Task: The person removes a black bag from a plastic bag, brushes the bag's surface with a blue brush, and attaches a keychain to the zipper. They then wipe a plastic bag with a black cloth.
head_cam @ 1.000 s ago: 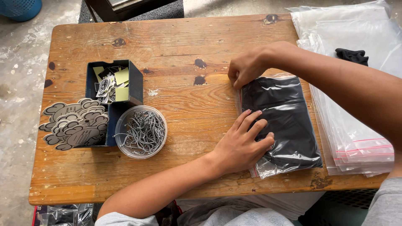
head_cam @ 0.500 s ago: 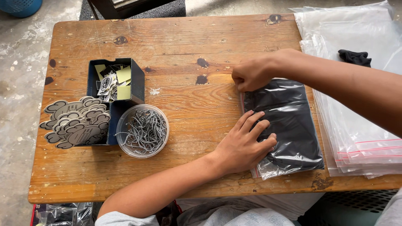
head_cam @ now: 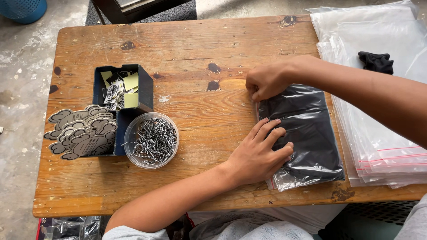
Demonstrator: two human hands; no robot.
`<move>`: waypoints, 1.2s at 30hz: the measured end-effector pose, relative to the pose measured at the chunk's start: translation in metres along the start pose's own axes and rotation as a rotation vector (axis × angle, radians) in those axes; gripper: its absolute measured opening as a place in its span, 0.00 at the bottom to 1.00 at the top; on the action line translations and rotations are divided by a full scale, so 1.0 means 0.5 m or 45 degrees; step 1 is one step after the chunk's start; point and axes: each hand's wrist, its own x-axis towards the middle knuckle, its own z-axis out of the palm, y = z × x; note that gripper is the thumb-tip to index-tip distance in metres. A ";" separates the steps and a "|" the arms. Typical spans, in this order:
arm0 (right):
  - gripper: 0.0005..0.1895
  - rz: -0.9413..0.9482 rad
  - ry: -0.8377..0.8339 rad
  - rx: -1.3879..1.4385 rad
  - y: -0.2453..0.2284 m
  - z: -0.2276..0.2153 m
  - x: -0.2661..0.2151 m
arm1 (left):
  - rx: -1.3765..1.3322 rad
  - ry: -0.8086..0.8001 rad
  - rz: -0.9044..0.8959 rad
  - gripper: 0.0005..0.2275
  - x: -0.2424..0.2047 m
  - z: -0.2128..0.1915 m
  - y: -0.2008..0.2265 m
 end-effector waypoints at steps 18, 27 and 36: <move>0.29 0.118 0.940 -0.105 -0.036 0.026 -0.138 | -0.619 0.323 -0.267 0.06 0.048 -0.095 -0.007; 0.52 0.978 0.667 0.123 -0.116 0.109 -0.383 | 0.350 -0.305 -0.711 0.24 0.017 -0.036 -0.033; 0.15 0.235 1.348 1.407 0.130 0.252 -0.501 | -1.054 -0.021 -1.535 0.20 0.086 -0.082 -0.014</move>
